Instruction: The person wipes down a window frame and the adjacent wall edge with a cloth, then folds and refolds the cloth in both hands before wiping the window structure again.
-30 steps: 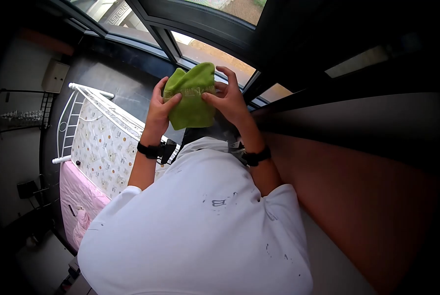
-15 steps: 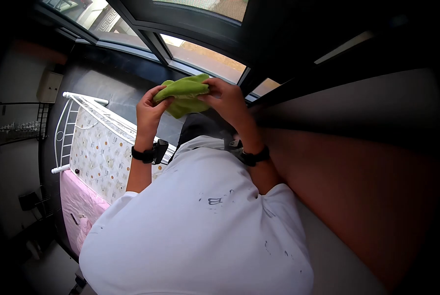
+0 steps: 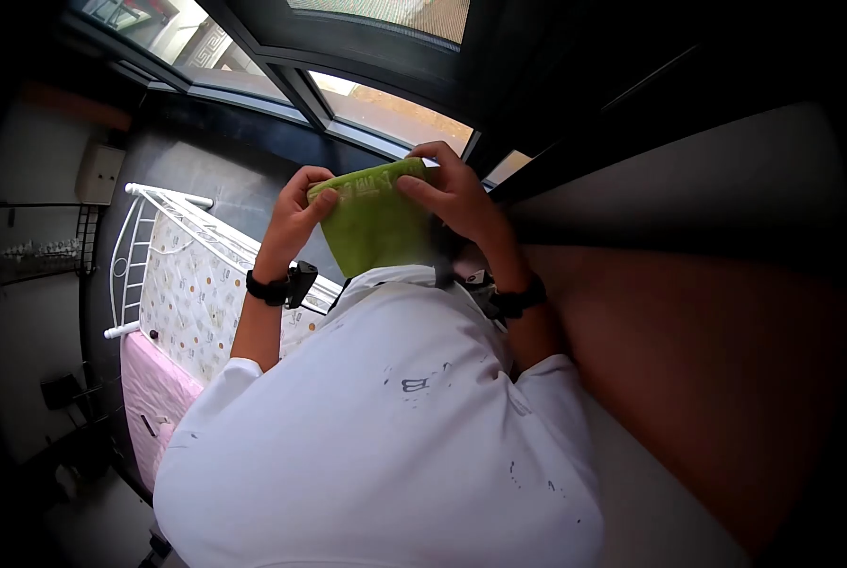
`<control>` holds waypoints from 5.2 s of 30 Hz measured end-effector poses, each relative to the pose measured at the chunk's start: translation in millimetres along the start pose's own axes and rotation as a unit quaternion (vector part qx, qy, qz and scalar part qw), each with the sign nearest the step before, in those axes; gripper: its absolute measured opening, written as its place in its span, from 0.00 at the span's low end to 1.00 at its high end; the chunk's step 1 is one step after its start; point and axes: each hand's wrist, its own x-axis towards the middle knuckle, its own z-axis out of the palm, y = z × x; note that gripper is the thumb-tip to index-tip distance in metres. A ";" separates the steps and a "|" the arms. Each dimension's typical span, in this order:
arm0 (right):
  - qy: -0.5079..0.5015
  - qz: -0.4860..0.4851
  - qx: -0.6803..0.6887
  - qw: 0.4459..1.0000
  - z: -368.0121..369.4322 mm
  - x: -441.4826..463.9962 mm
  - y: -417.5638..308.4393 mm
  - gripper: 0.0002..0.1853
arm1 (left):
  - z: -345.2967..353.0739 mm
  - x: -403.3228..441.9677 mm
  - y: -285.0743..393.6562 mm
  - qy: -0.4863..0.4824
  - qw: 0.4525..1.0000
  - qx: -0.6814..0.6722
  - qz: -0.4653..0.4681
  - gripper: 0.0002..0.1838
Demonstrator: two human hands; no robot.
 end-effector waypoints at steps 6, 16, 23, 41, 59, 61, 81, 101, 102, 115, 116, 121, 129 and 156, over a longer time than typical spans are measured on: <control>0.035 -0.117 -0.113 0.986 -2.0 -11.2 -4.7 0.30 | 27.9 -4.0 0.5 -0.029 0.981 -0.183 0.053 0.39; -0.006 -0.031 -0.020 0.999 1.9 -51.4 -30.7 0.50 | 39.1 -6.3 7.5 0.042 0.984 -0.126 0.118 0.19; 0.048 -0.182 -0.130 0.974 -1.8 -59.1 -19.1 0.25 | 46.2 -17.5 16.5 0.032 0.986 -0.119 0.111 0.14; 0.152 -0.270 -0.280 0.909 1.2 -72.4 -33.3 0.31 | 58.3 -18.8 52.5 -0.036 0.924 0.281 0.258 0.46; 0.242 -0.372 -0.364 0.818 -11.5 -102.1 -50.3 0.29 | 73.3 -9.9 54.6 -0.014 0.865 0.323 0.384 0.21; 0.246 -0.349 -0.318 0.847 -11.9 -105.5 -41.2 0.28 | 83.0 -4.0 47.8 -0.016 0.889 0.239 0.390 0.23; 0.404 -0.346 -0.013 0.846 -32.8 -108.1 -41.4 0.26 | 143.2 51.6 94.4 -0.160 0.922 -0.073 0.344 0.36; 0.475 -0.351 0.059 0.805 -46.2 -107.9 -74.4 0.25 | 165.6 60.1 122.7 -0.091 0.865 0.173 0.463 0.32; 0.479 -0.352 0.059 0.802 -47.0 -106.8 -75.3 0.25 | 166.2 61.4 122.4 -0.096 0.864 0.172 0.464 0.32; 0.556 -0.334 -0.157 0.745 -40.1 -96.7 -105.1 0.23 | 166.5 33.1 151.0 -0.140 0.782 0.254 0.552 0.25; 0.553 -0.330 -0.112 0.757 -37.4 -94.7 -108.0 0.22 | 169.9 32.5 152.3 -0.151 0.781 0.250 0.552 0.25; 0.575 -0.368 -0.103 0.724 -40.8 -91.8 -107.2 0.22 | 167.8 37.0 144.1 -0.180 0.793 0.233 0.533 0.26; 0.500 -0.338 -0.218 0.767 -30.5 -103.4 -111.9 0.38 | 173.0 34.6 129.2 -0.096 0.873 0.202 0.434 0.44; 0.487 -0.309 -0.209 0.790 -25.3 -85.3 -82.7 0.25 | 167.2 51.4 84.9 -0.045 0.940 0.132 0.313 0.19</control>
